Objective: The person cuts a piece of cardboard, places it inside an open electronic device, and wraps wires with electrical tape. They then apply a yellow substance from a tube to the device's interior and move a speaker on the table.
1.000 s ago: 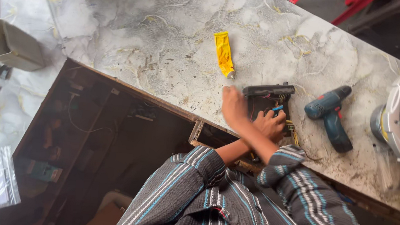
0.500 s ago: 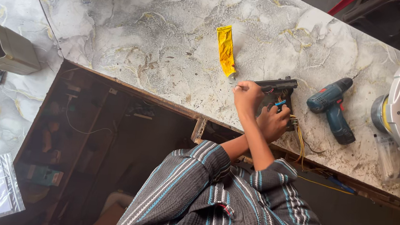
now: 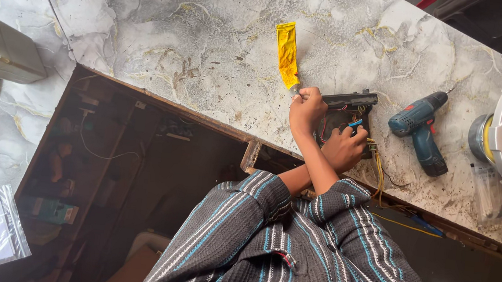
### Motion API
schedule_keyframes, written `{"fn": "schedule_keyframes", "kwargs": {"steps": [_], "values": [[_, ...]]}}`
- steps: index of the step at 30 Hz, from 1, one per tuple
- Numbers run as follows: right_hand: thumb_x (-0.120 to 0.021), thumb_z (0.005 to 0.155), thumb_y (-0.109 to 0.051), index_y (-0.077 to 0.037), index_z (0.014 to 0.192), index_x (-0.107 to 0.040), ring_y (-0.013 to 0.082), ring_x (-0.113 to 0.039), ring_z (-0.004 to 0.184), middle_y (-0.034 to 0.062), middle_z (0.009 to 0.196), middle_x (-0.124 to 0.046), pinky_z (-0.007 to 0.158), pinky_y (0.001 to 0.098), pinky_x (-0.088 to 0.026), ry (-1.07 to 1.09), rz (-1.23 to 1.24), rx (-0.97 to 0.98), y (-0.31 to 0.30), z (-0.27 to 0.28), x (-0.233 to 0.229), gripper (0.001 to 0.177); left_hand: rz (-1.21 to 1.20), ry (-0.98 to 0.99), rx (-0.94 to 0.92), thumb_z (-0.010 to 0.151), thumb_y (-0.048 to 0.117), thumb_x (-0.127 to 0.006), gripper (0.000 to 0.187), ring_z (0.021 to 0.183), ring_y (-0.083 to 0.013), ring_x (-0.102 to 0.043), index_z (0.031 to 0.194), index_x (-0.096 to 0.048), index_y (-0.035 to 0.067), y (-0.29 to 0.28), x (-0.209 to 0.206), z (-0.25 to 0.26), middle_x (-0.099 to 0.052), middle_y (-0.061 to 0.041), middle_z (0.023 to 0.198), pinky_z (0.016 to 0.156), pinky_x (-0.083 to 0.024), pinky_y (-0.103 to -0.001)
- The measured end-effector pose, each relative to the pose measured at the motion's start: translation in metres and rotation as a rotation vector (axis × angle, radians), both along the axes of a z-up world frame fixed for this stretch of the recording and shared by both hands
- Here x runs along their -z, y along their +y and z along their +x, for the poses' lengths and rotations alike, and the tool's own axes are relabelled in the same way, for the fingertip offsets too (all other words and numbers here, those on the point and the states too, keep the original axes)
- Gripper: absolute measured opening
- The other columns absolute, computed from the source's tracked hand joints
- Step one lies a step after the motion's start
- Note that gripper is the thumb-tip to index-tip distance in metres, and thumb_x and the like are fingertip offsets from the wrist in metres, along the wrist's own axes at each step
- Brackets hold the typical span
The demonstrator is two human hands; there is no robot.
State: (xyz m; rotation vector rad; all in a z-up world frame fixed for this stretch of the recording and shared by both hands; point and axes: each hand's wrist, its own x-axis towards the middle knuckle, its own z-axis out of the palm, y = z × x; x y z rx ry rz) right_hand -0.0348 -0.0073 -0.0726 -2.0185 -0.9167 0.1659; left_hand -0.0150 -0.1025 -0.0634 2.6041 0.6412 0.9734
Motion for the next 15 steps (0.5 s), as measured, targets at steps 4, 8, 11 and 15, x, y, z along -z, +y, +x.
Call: {"fn": "schedule_keyframes", "kwargs": {"steps": [4, 8, 11, 15], "values": [[-0.07, 0.081, 0.006, 0.001, 0.093, -0.065, 0.0215, -0.078, 0.073, 0.0123, 0.077, -0.076, 0.068, 0.0326, -0.06, -0.041, 0.019, -0.029, 0.009, 0.002, 0.002, 0.014, -0.009, -0.018, -0.001, 0.077, 0.018, -0.068, 0.025, 0.088, -0.0234, -0.059, 0.097, -0.072, 0.003, 0.0, 0.003, 0.004, -0.058, -0.009, 0.119, 0.061, -0.046, -0.041], [-0.068, 0.087, 0.006, -0.002, 0.102, -0.062, 0.0213, -0.078, 0.071, 0.0112, 0.077, -0.074, 0.066, 0.0342, -0.058, 0.063, 0.025, -0.058, 0.023, 0.005, -0.002, 0.018, -0.017, 0.008, 0.001, 0.078, 0.019, -0.068, 0.022, 0.087, -0.0232, -0.059, 0.094, -0.071, 0.004, 0.0, 0.007, 0.007, -0.058, -0.01, 0.119, 0.061, -0.047, -0.042], [-0.068, 0.087, 0.006, -0.004, 0.111, -0.062, 0.0219, -0.078, 0.071, 0.0122, 0.076, -0.073, 0.065, 0.0363, -0.056, 0.017, 0.004, -0.118, 0.033, 0.009, -0.011, 0.027, 0.02, -0.015, -0.032, 0.073, 0.022, -0.068, 0.028, 0.087, -0.0245, -0.059, 0.095, -0.072, 0.003, -0.003, 0.014, 0.012, -0.058, -0.011, 0.117, 0.063, -0.049, -0.045], [-0.069, 0.083, 0.007, -0.006, 0.123, -0.064, 0.0244, -0.074, 0.068, 0.014, 0.074, -0.072, 0.066, 0.0381, -0.054, -0.087, -0.003, -0.268, 0.047, 0.014, -0.024, 0.042, -0.012, 0.026, -0.027, 0.078, 0.019, -0.069, 0.026, 0.09, -0.0237, -0.059, 0.099, -0.073, 0.004, -0.003, 0.022, 0.019, -0.058, -0.009, 0.121, 0.064, -0.048, -0.043]]}}
